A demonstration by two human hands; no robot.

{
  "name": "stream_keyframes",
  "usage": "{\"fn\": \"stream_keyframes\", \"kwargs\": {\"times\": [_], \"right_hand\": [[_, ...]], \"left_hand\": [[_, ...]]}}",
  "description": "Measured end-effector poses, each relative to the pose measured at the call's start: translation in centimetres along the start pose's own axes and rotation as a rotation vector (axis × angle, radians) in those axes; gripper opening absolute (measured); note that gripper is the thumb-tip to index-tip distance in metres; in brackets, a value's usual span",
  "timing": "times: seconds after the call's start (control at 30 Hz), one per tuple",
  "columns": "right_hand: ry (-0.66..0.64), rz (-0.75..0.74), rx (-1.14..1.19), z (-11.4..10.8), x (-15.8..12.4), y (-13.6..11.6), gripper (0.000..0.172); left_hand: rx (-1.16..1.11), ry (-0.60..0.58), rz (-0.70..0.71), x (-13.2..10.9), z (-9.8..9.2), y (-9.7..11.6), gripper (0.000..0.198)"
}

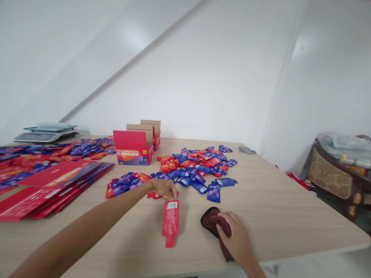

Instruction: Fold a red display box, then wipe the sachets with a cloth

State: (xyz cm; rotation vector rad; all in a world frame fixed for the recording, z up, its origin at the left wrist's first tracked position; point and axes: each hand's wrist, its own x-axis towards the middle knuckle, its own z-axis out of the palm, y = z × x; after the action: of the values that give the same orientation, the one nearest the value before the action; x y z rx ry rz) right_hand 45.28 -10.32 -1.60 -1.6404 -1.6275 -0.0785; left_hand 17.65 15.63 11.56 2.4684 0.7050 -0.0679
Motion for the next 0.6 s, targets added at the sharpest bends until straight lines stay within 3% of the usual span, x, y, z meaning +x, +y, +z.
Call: {"fn": "stream_keyframes", "kwargs": {"times": [0.17,0.3,0.43,0.53,0.6], "right_hand": [[-0.002,0.002,-0.009,-0.2,0.0,-0.3,0.027],[0.002,0.001,-0.005,-0.4,0.1,-0.6,0.027],[0.006,0.007,-0.006,-0.6,0.2,-0.7,0.027],[-0.007,0.006,0.003,-0.6,0.3,-0.8,0.027],[-0.013,0.002,0.008,-0.7,0.3,-0.8,0.027]], "left_hand": [[0.110,-0.230,0.063,4.7,1.9,2.8,0.032],[0.180,-0.211,0.150,5.6,2.6,4.1,0.026],[0.220,0.018,0.269,2.8,3.1,5.3,0.021],[0.235,0.152,0.369,-1.6,4.8,6.3,0.031],[0.261,0.154,0.449,-5.1,6.6,6.6,0.031]]}}
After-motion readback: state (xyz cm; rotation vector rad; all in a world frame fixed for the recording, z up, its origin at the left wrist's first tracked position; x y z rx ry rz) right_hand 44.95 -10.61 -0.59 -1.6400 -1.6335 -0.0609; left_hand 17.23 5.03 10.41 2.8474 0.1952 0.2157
